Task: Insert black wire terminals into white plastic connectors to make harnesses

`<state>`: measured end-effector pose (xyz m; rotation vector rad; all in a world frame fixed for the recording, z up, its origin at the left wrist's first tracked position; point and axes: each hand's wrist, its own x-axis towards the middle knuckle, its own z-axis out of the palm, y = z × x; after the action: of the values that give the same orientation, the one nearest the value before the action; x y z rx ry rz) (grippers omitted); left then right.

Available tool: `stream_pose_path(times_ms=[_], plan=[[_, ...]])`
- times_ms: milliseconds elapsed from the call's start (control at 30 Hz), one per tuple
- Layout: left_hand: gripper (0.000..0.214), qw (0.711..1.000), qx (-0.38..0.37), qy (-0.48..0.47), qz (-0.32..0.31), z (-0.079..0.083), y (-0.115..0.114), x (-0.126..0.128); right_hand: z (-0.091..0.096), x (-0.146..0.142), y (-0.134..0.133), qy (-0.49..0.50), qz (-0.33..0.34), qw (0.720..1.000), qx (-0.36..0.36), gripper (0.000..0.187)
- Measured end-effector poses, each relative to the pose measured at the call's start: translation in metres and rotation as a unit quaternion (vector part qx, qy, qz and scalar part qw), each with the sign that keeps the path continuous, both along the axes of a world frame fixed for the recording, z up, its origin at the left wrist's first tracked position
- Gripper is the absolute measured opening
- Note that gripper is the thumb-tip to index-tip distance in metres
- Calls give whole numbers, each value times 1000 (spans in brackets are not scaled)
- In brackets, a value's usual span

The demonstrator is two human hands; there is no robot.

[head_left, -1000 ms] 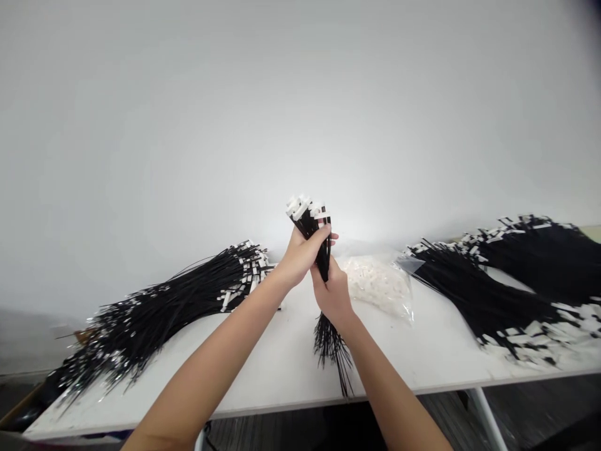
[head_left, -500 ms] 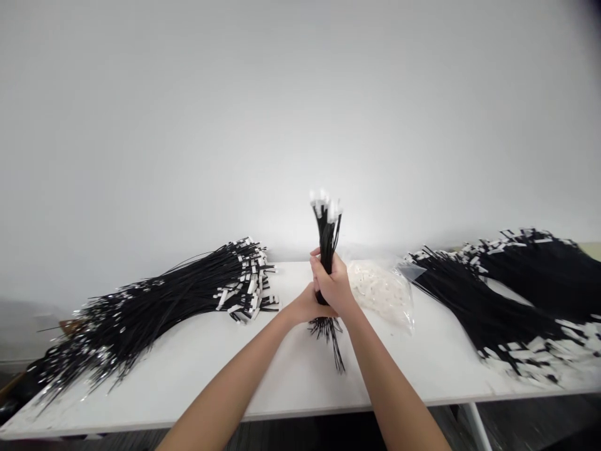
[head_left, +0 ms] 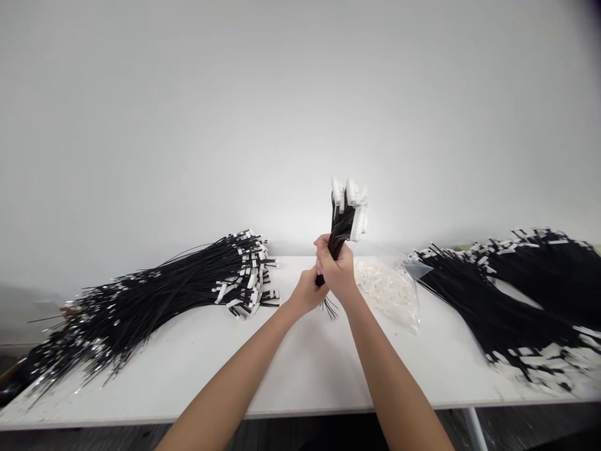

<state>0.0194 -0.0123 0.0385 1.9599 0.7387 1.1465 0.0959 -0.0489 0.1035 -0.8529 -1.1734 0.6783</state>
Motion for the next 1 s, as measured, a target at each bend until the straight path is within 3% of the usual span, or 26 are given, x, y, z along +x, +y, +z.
stream_pose_path(times_ms=[133, 300, 400, 467, 533, 567, 633, 667, 700, 733, 800, 900, 933, 1000], plan=[[15, 1000, -17, 7, -2, -3, -4, 4, -4, 2, 0, 26, -4, 1000, 6, 28], [13, 999, -36, -2, -29, 16, -23, 4, 13, 11, 0, 44, -1, 999, 24, 32], [19, 993, -98, -1, -66, 34, -37, -1, 21, 26, -1, 82, -30, 996, 19, 60], [21, 991, -115, 11, -70, 49, -41, -10, 21, 42, -8, 106, -99, 989, 1, 85], [21, 995, -73, 52, -45, 66, -40, -24, 17, 58, -23, 87, -249, 965, 13, 102], [21, 995, -38, 90, -28, 75, -38, -32, 15, 65, -32, 47, -344, 937, 48, 106], [22, 984, 39, 173, 18, 93, -33, -49, 11, 73, -49, -98, -496, 852, 137, 108], [22, 971, 73, 223, 43, 102, -31, -57, 9, 73, -56, -194, -521, 816, 158, 103], [22, 952, 110, 276, 71, 110, -31, -63, 7, 71, -61, -288, -506, 798, 155, 94], [20, 930, 148, 321, 102, 118, -31, -67, 5, 67, -62, -367, -459, 798, 133, 83], [13, 882, 218, 391, 145, 132, -36, -69, -1, 54, -56, -437, -324, 834, 90, 62], [15, 847, 319, 395, 160, 149, -49, -58, -15, 34, -33, -271, -168, 948, 19, 17], [18, 853, 347, 361, 147, 153, -54, -53, -19, 29, -24, -240, -141, 960, 5, 12], [24, 886, 378, 245, 107, 158, -63, -42, -26, 23, -8, -187, -104, 977, -14, 22]])
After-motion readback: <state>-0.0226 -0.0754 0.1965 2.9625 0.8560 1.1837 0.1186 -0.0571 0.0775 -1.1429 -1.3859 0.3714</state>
